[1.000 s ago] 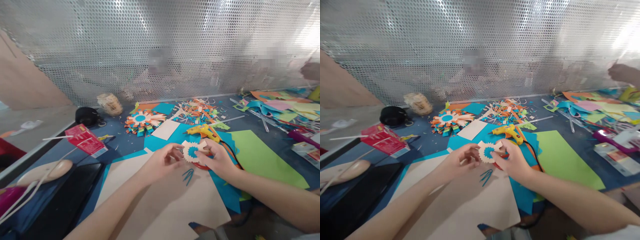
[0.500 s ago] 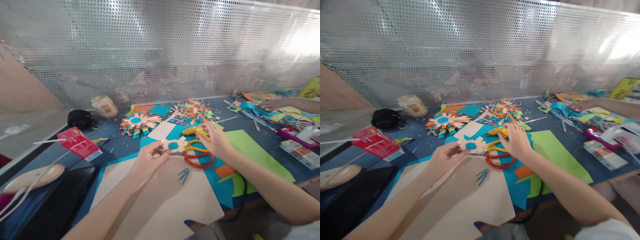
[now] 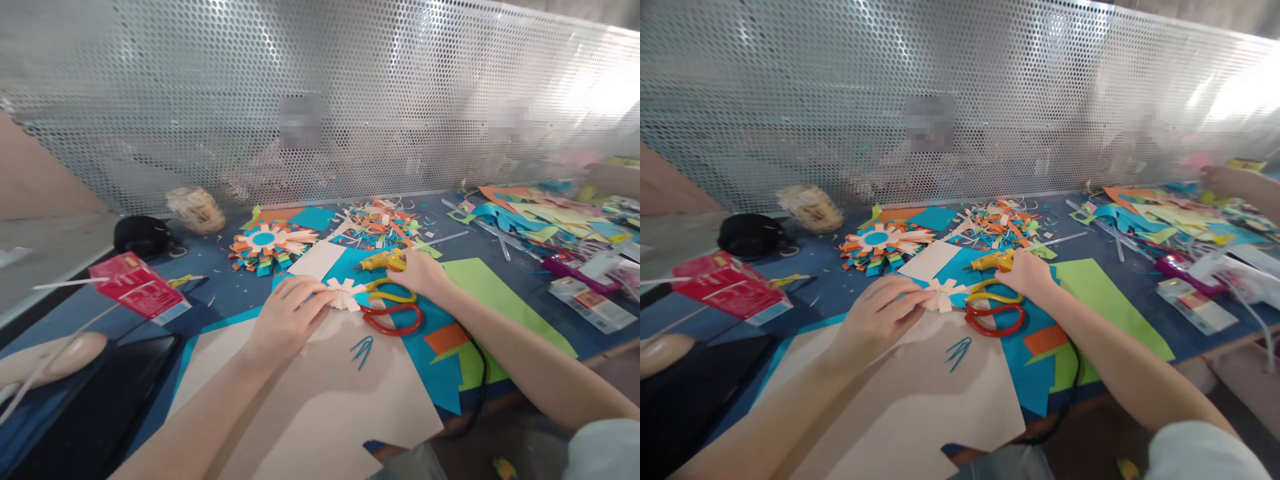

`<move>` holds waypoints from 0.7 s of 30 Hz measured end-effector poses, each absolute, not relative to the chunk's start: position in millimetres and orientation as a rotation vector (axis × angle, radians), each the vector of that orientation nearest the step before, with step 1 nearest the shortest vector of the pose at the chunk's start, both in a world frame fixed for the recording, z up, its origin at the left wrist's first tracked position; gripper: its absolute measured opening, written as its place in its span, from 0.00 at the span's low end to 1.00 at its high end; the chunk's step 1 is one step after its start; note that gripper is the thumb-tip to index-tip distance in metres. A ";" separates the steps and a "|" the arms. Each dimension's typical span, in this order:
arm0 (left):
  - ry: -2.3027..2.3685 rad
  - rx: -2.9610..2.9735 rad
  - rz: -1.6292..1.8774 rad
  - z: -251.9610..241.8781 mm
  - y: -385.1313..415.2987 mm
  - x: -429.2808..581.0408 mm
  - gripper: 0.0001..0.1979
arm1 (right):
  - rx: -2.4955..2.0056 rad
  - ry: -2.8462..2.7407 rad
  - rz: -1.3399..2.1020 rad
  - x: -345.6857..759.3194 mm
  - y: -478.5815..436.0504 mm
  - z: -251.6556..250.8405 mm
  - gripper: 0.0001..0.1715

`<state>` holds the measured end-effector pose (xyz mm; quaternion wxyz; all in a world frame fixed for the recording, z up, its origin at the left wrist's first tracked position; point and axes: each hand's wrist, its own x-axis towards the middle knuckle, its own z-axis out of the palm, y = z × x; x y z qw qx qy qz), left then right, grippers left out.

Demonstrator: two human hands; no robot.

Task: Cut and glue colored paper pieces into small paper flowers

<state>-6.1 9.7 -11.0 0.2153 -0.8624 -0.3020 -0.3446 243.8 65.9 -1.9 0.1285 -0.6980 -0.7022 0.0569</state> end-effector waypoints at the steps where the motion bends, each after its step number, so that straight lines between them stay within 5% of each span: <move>1: -0.810 -2.381 -0.924 -10.3 9.1 -6.1 0.06 | -2.023 -2.027 0.185 245.5 65.2 -0.9 0.21; 8: -0.749 -2.259 -0.914 2.5 1.3 -9.0 0.06 | -1.924 -1.908 0.312 258.0 63.6 4.9 0.14; 21: -0.661 -1.955 -0.973 21.0 -5.2 -19.2 0.11 | -1.197 -1.740 0.059 239.7 10.9 10.2 0.20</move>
